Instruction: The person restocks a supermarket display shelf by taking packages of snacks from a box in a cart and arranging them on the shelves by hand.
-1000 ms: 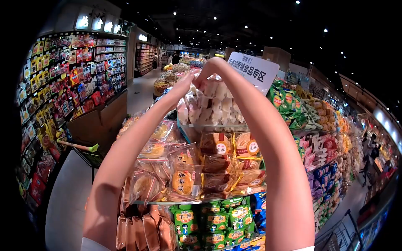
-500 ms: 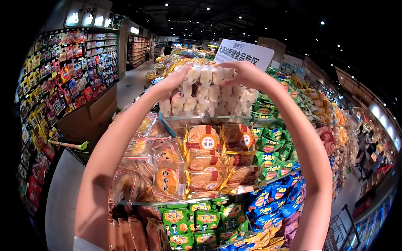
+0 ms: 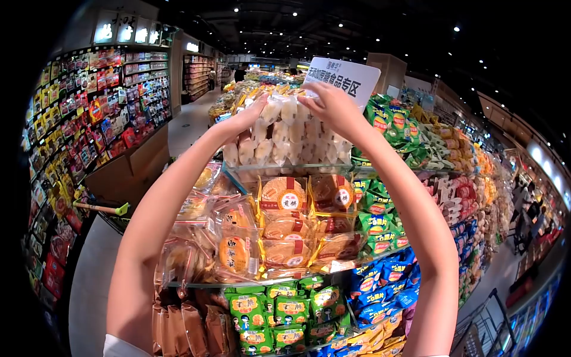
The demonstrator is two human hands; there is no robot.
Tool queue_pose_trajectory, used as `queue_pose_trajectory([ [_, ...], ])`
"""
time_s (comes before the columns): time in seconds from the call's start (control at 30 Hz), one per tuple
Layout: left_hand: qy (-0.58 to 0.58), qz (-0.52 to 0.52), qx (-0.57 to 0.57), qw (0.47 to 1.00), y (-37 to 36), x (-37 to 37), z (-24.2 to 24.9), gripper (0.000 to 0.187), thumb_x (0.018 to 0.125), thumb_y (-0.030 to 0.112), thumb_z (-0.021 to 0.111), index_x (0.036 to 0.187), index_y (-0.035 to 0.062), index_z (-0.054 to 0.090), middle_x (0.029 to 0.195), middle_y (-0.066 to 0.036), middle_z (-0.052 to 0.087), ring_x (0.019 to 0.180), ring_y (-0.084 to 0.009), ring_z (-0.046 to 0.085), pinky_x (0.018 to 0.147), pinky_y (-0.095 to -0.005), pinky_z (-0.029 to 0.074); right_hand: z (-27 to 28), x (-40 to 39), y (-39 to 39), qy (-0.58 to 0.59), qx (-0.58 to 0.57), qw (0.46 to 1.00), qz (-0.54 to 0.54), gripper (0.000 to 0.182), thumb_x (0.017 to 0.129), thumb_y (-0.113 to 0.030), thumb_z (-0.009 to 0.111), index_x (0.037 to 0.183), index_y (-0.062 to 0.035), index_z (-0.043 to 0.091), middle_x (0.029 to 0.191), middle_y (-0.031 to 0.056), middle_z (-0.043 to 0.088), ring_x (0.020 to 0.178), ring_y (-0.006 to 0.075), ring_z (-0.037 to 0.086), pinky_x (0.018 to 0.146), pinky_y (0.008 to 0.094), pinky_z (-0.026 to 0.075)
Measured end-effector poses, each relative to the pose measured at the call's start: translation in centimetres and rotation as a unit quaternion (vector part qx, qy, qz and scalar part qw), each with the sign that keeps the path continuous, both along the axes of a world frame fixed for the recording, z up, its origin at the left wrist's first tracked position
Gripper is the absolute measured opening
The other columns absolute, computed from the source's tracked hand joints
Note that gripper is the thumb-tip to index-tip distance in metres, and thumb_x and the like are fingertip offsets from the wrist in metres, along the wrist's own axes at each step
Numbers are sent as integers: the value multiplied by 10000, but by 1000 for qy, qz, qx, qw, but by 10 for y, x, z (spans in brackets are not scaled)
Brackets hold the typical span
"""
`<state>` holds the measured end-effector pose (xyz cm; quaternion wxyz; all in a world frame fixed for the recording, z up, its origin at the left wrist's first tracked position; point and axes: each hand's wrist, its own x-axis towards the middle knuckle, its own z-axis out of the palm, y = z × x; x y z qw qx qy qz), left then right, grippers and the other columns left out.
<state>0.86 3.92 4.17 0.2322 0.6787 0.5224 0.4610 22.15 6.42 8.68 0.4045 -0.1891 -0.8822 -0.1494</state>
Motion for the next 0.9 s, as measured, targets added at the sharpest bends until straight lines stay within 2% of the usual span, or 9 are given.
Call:
queue_pose_trajectory([
  [0.07, 9, 16, -40, 999, -6, -1, 6, 702, 882, 598, 174, 1411, 152, 60, 1441, -85, 176, 1172, -180, 385, 798, -306, 461, -8, -6, -4, -81, -68, 992, -74, 385, 859, -335, 533, 1110, -43, 542, 1005, 181, 585, 948, 302, 556, 797, 341, 432],
  [0.13, -22, -38, -65, 997, -3, -8, 8, 715, 888, 585, 175, 1405, 100, 81, 1439, -105, 174, 1262, -208, 296, 980, -388, 323, 0, -10, -12, -118, -72, 983, -117, 398, 866, -341, 523, 1118, -34, 537, 1048, 176, 576, 970, 294, 553, 808, 342, 434],
  [0.17, -58, 24, -46, 997, 1, -10, 5, 685, 911, 536, 178, 1392, 51, 126, 1429, -122, 196, 1312, -226, 208, 1055, -390, 173, 2, -10, -12, -88, -77, 990, -79, 413, 863, -349, 526, 1125, -30, 531, 1051, 172, 576, 979, 290, 551, 815, 343, 434],
  [0.4, 66, 28, 38, 997, 14, -14, -12, 520, 953, 392, 235, 1292, 8, 325, 1278, -159, 406, 1192, -227, 381, 986, -342, 293, 2, -34, -19, -67, -13, 998, -18, 425, 807, -353, 594, 1093, -41, 555, 1073, 153, 572, 995, 287, 544, 825, 360, 438],
  [0.53, 19, 89, -7, 996, -1, -11, -7, 477, 917, 330, 347, 1170, -70, 402, 992, -252, 581, 864, -336, 599, 751, -417, 460, -11, -50, -9, -108, 66, 992, -28, 425, 730, -280, 663, 1080, -63, 561, 1023, 137, 580, 931, 308, 550, 811, 381, 438],
  [0.6, 80, 142, 67, 984, 4, -20, -16, 428, 895, 294, 382, 1070, -84, 479, 944, -280, 581, 870, -383, 583, 776, -432, 448, -10, -53, -3, -124, 28, 990, -59, 426, 702, -249, 672, 1075, -73, 566, 970, 119, 584, 907, 309, 542, 813, 393, 430],
  [0.7, 133, 133, 145, 971, -6, -19, -29, 397, 881, 262, 372, 904, -88, 557, 904, -303, 568, 887, -429, 548, 832, -460, 409, -14, -56, -3, -111, 153, 981, -49, 394, 701, -249, 673, 1052, -96, 576, 969, 87, 582, 949, 268, 524, 845, 382, 405],
  [0.8, 165, 133, 91, 973, -6, -18, -27, 368, 909, 282, 354, 980, -35, 527, 933, -227, 585, 887, -352, 565, 777, -401, 420, -14, -58, -13, -136, 206, 967, -67, 382, 691, -253, 677, 1035, -120, 577, 962, 62, 574, 993, 223, 499, 876, 381, 372],
  [0.9, 174, 125, 91, 973, -5, -16, -25, 384, 900, 274, 345, 949, -52, 543, 937, -267, 575, 906, -399, 549, 812, -429, 413, -9, -65, -16, -215, 265, 935, -93, 385, 671, -251, 685, 1020, -134, 571, 888, 51, 556, 969, 200, 498, 866, 401, 368],
])
